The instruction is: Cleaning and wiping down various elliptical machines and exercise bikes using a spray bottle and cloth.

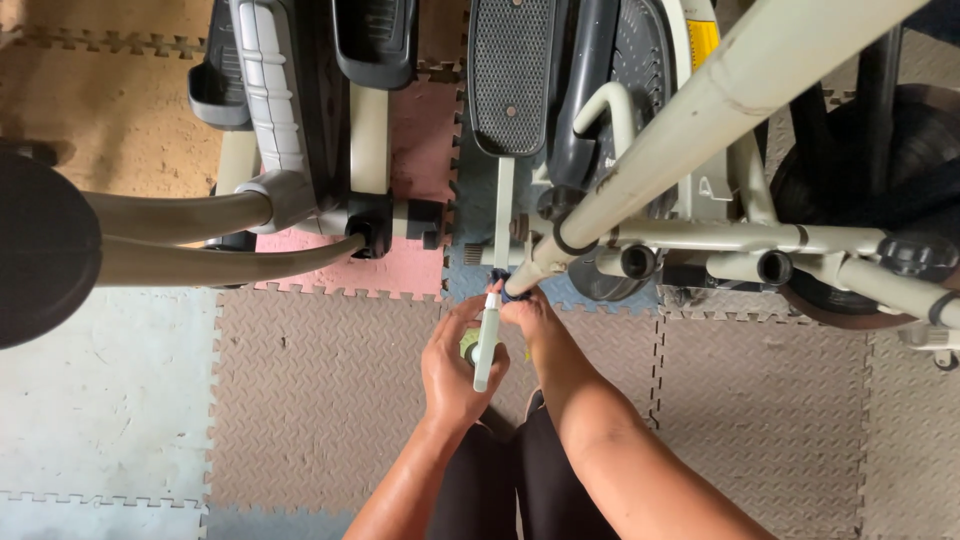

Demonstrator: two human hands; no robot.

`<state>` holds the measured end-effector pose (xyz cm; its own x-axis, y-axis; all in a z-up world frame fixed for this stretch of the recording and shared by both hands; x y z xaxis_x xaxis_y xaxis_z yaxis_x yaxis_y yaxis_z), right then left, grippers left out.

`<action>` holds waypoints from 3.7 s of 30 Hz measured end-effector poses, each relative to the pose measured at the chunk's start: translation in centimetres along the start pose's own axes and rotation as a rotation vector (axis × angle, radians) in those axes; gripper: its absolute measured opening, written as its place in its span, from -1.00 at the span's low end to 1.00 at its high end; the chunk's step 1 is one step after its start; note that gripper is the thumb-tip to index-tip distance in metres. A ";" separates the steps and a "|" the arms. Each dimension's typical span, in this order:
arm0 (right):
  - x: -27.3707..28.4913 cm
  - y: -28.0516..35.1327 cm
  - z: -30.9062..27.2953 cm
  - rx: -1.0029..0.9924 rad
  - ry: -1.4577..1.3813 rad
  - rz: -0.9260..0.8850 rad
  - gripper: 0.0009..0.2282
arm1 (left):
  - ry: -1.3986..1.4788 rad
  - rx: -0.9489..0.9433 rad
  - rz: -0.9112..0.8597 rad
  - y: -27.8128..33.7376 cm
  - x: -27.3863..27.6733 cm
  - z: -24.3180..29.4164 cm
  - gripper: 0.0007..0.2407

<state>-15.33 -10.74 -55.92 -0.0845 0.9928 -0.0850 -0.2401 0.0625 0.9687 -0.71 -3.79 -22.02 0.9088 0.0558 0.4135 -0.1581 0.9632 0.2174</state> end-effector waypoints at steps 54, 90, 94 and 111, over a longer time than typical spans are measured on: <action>-6.3 40.1 7.0 0.306 0.168 -0.457 -0.65 | -0.030 -0.059 0.139 4.8 8.2 14.8 -0.51; -5.2 81.7 27.9 1.135 0.802 -1.761 -0.59 | 0.134 -0.288 0.267 11.2 18.6 33.9 -0.49; -8.3 80.8 27.4 1.798 1.071 -1.804 -0.58 | 0.101 -0.246 0.315 13.0 19.4 34.4 -0.53; -17.0 63.0 10.9 1.724 1.256 -1.611 -0.52 | 0.137 -0.261 0.383 16.6 19.6 37.4 -0.54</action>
<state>-18.52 -22.57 9.07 -0.9800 -0.1823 0.0799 -0.1940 0.7851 -0.5882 0.03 3.46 22.73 0.8494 0.4367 0.2964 -0.4051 0.8994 -0.1641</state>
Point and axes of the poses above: each hand's wrist, its own y-axis away from the middle knuckle, its own x-axis out of the back of the hand, z = x × y, the point moved 1 cm from there along -y, towards the middle knuckle, and after that the axes turned 9 degrees about x, right-handed, at the moved point
